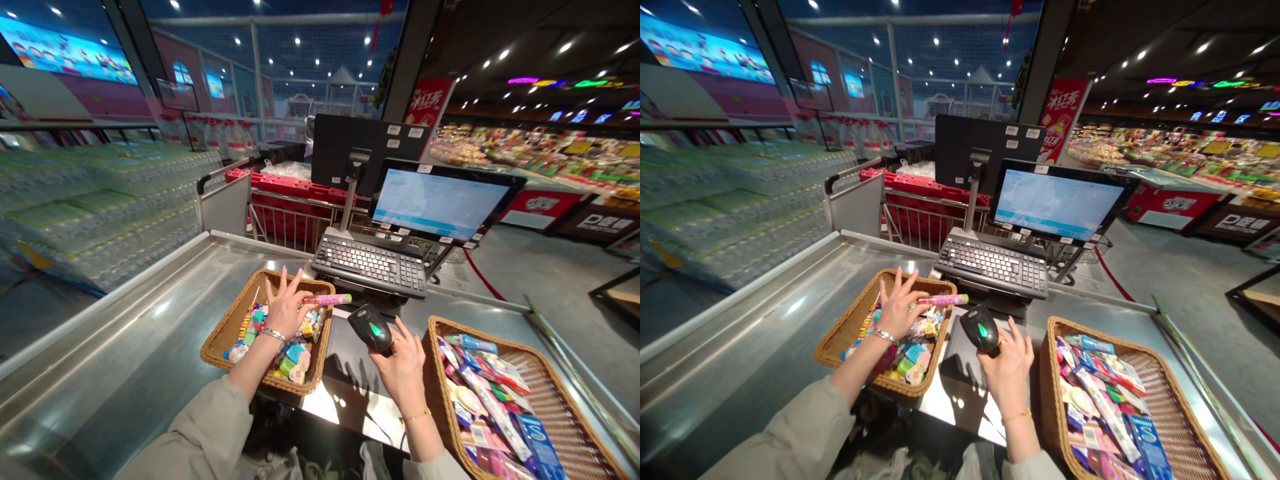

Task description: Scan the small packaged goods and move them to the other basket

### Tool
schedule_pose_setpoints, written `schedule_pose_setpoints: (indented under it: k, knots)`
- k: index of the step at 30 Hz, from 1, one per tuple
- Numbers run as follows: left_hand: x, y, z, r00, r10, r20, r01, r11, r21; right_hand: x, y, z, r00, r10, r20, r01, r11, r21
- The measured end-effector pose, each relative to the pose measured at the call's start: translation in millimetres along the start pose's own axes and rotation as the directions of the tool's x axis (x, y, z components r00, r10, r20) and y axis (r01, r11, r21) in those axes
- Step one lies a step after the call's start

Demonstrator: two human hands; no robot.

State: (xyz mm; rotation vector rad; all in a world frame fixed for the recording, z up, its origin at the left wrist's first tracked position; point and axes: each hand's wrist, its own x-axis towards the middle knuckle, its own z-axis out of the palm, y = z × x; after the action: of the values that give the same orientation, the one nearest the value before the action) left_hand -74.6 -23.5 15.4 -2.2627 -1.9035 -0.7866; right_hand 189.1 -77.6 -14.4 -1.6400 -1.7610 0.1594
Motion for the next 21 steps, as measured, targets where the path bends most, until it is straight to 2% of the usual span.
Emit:
schedule_pose_setpoints:
  k: [12,21]
  knots:
    - [7.4,6.8,1.8,0.997,0.061,-0.057,-0.063,0.997,-0.049,0.7,2.2,-7.8,0.999,0.008,-0.047,-0.008,1.000,-0.008]
    - [24.4,29.1,12.5,0.990,0.131,-0.051,-0.134,0.988,-0.074,-3.4,13.7,-28.2,0.994,0.042,-0.102,-0.047,0.998,-0.047]
